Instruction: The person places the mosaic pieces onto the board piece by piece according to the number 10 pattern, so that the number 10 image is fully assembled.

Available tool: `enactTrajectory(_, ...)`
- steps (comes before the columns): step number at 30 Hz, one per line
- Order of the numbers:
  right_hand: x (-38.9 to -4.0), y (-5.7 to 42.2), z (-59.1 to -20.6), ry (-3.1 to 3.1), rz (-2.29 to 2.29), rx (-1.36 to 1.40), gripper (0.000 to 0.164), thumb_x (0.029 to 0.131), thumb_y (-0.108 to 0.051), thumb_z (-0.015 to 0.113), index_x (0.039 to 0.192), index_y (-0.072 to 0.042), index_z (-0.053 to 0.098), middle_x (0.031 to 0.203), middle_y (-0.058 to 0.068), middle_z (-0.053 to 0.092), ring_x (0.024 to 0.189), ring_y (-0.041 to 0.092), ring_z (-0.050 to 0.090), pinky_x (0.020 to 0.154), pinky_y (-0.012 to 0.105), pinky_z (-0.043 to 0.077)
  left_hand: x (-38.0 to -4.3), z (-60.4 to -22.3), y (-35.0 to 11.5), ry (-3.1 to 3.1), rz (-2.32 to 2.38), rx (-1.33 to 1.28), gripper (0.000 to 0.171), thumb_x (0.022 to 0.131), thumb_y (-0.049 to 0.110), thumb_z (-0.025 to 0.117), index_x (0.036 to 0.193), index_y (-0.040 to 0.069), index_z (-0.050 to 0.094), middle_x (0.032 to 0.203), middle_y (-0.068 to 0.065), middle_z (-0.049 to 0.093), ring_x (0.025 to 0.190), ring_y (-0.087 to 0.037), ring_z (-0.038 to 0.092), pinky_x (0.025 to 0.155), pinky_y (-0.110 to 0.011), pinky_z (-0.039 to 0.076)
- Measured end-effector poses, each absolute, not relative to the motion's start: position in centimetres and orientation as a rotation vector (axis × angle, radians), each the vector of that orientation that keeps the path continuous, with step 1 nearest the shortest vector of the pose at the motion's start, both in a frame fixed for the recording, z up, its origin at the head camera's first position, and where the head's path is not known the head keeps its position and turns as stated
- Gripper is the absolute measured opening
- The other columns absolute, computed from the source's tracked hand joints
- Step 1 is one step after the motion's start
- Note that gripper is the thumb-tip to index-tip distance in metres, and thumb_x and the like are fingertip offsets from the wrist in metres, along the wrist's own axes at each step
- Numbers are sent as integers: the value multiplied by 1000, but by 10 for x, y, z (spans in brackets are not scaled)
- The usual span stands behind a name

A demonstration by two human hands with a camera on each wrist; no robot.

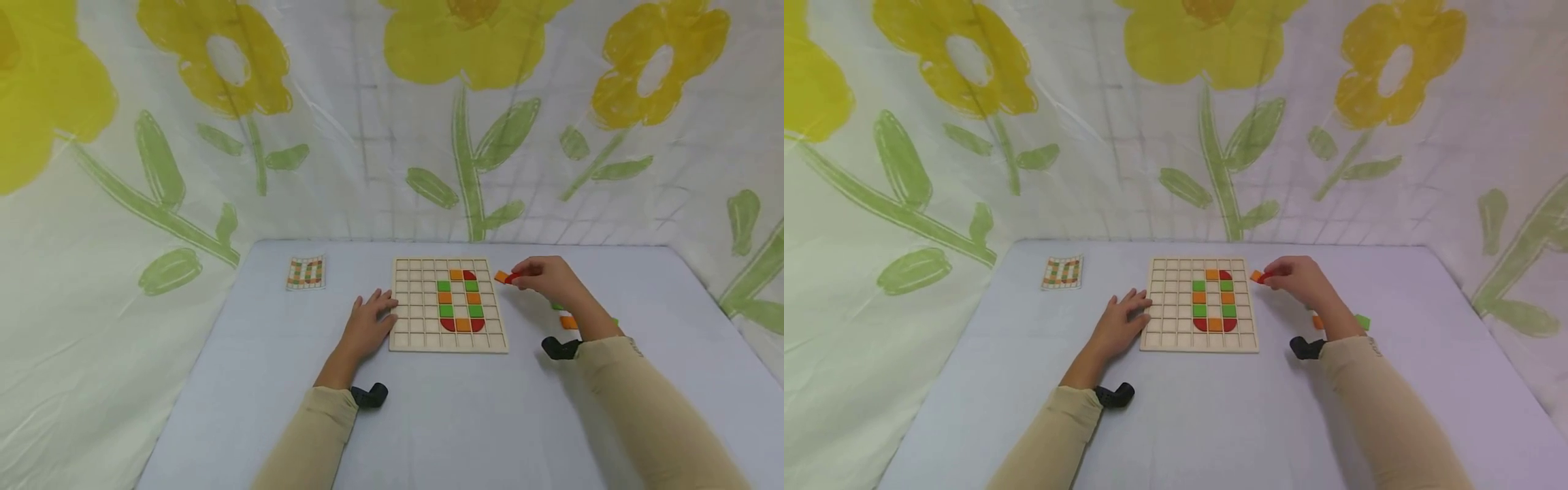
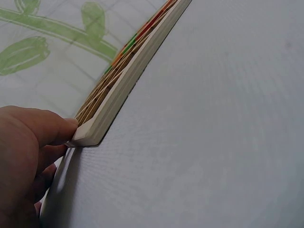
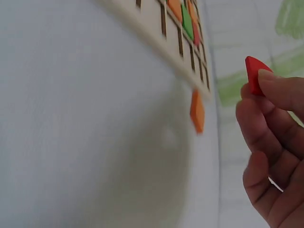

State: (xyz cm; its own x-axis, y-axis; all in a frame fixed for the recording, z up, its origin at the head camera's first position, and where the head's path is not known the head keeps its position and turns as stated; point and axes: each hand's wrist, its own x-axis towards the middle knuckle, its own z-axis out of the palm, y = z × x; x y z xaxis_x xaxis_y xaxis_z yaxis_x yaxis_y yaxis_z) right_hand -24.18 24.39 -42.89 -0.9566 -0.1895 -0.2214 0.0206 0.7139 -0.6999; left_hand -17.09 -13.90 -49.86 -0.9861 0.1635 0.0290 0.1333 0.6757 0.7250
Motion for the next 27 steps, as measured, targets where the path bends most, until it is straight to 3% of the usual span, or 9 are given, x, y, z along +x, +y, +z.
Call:
enactTrajectory(8, -273, 173, -436, 2652, -1048, -349, 16, 91, -23, 71, 104, -14, 75, 106, 5, 73, 98, 22, 62, 83, 36, 53, -169, -497, -140, 2835, 1249, 254, 33, 97, 23, 61, 128, 14, 65, 150, -4, 49, 147, -23, 32, 125, -48, 6)
enactTrajectory(16, -287, 131, -447, 2608, -1070, -328, 22, 91, -26, 71, 109, -14, 75, 107, 4, 73, 97, 23, 63, 84, 37, 54, -167, -495, -138, 2818, 1254, 255, 33, 97, 22, 61, 129, 15, 64, 150, -3, 48, 148, -23, 31, 125, -48, 5)
enactTrajectory(27, -294, 116, -457, 2697, -867, -403, 19, 94, -21, 65, 105, -12, 76, 113, 10, 71, 102, 28, 63, 88, 42, 54, -167, -496, -139, 2827, 1250, 245, 33, 97, 23, 61, 129, 15, 65, 150, -2, 48, 148, -22, 31, 125, -47, 5)
